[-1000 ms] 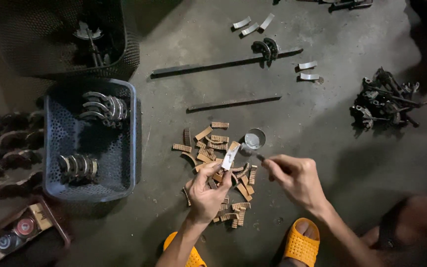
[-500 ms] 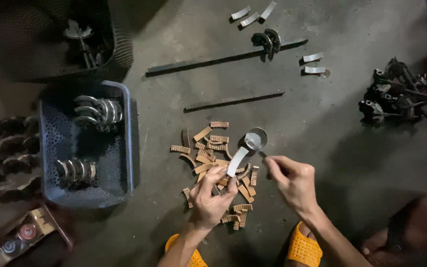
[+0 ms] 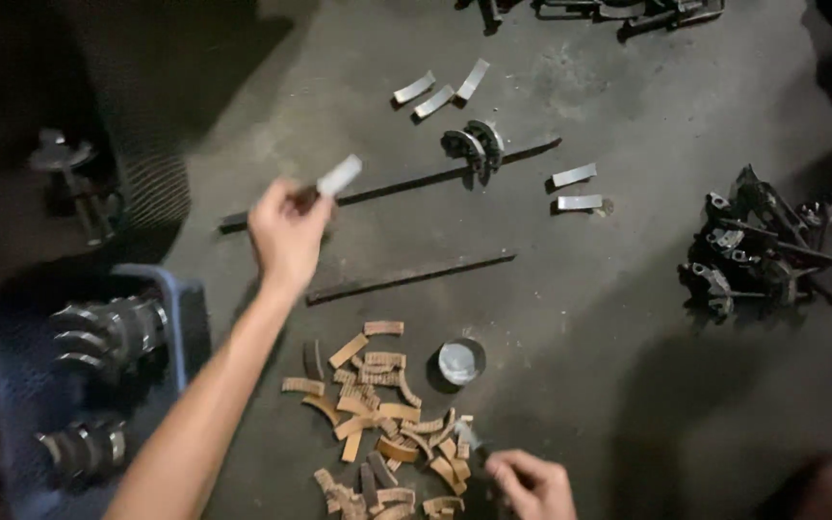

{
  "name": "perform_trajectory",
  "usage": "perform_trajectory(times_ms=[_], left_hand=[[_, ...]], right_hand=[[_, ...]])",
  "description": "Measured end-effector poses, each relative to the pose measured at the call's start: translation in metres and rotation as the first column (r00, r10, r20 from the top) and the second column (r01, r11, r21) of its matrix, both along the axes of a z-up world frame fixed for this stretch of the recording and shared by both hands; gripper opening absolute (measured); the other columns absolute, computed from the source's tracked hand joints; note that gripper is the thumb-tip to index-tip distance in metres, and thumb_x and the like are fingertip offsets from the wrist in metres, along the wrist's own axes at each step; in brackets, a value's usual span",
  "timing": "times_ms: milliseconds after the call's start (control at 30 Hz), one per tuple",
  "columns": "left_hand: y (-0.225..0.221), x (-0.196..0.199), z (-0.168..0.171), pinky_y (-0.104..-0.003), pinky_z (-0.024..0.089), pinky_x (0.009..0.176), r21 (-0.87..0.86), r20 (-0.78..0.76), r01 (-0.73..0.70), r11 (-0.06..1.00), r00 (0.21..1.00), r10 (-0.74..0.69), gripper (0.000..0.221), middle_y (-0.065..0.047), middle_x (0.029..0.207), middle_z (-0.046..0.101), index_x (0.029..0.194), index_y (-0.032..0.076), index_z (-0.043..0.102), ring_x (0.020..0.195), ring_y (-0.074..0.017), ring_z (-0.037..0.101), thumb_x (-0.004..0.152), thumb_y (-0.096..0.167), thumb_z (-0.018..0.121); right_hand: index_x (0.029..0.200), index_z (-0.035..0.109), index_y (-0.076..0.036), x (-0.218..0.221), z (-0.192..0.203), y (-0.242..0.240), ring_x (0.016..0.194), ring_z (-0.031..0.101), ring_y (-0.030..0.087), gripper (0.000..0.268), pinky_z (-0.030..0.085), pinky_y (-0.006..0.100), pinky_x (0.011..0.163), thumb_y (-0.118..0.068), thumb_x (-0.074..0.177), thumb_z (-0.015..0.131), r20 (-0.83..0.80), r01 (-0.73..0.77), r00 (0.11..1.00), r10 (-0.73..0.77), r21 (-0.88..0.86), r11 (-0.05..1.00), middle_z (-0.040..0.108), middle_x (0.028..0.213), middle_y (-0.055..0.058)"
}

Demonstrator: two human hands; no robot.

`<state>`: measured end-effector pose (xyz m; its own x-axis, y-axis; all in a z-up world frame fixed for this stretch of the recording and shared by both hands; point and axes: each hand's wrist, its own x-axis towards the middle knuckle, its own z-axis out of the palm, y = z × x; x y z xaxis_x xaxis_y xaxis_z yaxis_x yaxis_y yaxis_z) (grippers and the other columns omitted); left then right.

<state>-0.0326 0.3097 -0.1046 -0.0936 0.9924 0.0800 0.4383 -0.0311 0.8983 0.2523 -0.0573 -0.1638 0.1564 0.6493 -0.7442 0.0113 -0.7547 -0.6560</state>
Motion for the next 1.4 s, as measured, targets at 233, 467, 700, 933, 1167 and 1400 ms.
perform_trajectory(times_ms=[233, 467, 700, 933, 1167, 1400], left_hand=[[0.124, 0.06, -0.1, -0.024, 0.053, 0.056, -0.141, -0.209, -0.219, 0.965, 0.96, 0.188, 0.013, 0.002, 0.068, 0.073, 0.09, 0.008, 0.078, 0.057, -0.0054, 0.061, 0.077, 0.008, 0.077], [0.037, 0.033, -0.061, -0.028, 0.053, 0.056, 0.126, -0.351, 0.083, 0.989, 0.936, -0.033, 0.029, -0.013, 0.087, 0.071, 0.118, -0.007, 0.067, 0.068, -0.0174, 0.066, 0.09, 0.003, 0.065], [-0.167, 0.038, -0.065, -0.057, 0.016, 0.13, -0.09, -0.561, 0.641, 0.762, 0.6, -0.57, 0.127, -0.014, 0.163, 0.034, 0.156, 0.003, 0.024, 0.151, -0.028, 0.032, 0.065, 0.064, 0.088], [-0.198, 0.08, -0.084, -0.07, 0.001, 0.122, -0.125, -0.429, 0.598, 0.792, 0.687, -0.587, 0.113, -0.028, 0.139, 0.056, 0.158, -0.001, 0.022, 0.147, -0.0433, 0.037, 0.075, 0.033, 0.091], [-0.2, 0.085, -0.109, -0.068, 0.013, 0.123, 0.047, -0.458, 0.605, 0.795, 0.72, -0.521, 0.112, -0.028, 0.132, 0.065, 0.157, 0.0, 0.03, 0.141, -0.0314, 0.049, 0.067, 0.022, 0.091], [-0.211, 0.091, -0.114, -0.055, 0.03, 0.126, 0.204, -0.506, 0.598, 0.775, 0.742, -0.439, 0.105, -0.024, 0.136, 0.054, 0.153, -0.002, 0.031, 0.13, -0.0336, 0.056, 0.07, 0.018, 0.091]], right_hand=[[0.071, 0.09, 0.0, 0.006, -0.016, -0.014, 0.038, 0.061, 0.01, 0.009, 0.048, 0.024, 0.04, -0.005, 0.074, 0.084, 0.105, -0.067, 0.993, 0.059, 0.08, 0.995, 0.078, 0.046, 0.006], [0.094, 0.081, -0.003, 0.025, 0.037, 0.053, 0.06, 0.065, 0.013, 0.015, 0.052, 0.025, 0.055, -0.006, 0.08, 0.075, 0.244, -0.245, 0.957, 0.156, 0.398, 0.884, 0.08, 0.078, 0.005], [0.107, 0.072, -0.004, 0.037, 0.057, 0.104, 0.059, 0.069, 0.013, 0.03, 0.06, 0.025, 0.053, -0.003, 0.078, 0.077, 0.645, -0.605, 0.696, 0.315, 0.29, 0.742, 0.079, 0.087, 0.005], [0.084, 0.068, -0.014, 0.011, 0.072, 0.147, 0.061, 0.069, 0.029, 0.01, 0.055, 0.04, 0.053, -0.02, 0.089, 0.062, 0.874, -0.885, 0.22, 0.433, -0.008, 0.465, 0.066, 0.066, 0.005], [0.075, 0.067, -0.015, 0.003, 0.032, 0.159, 0.059, 0.074, 0.03, 0.021, 0.056, 0.041, 0.052, -0.014, 0.088, 0.051, 0.847, -0.959, 0.009, 0.532, -0.144, 0.245, 0.071, 0.064, 0.008], [0.074, 0.064, -0.013, 0.017, 0.093, 0.157, 0.057, 0.069, 0.032, 0.02, 0.053, 0.041, 0.047, -0.016, 0.089, 0.052, 0.878, -0.95, 0.104, 0.468, -0.052, 0.307, 0.065, 0.063, 0.009]])
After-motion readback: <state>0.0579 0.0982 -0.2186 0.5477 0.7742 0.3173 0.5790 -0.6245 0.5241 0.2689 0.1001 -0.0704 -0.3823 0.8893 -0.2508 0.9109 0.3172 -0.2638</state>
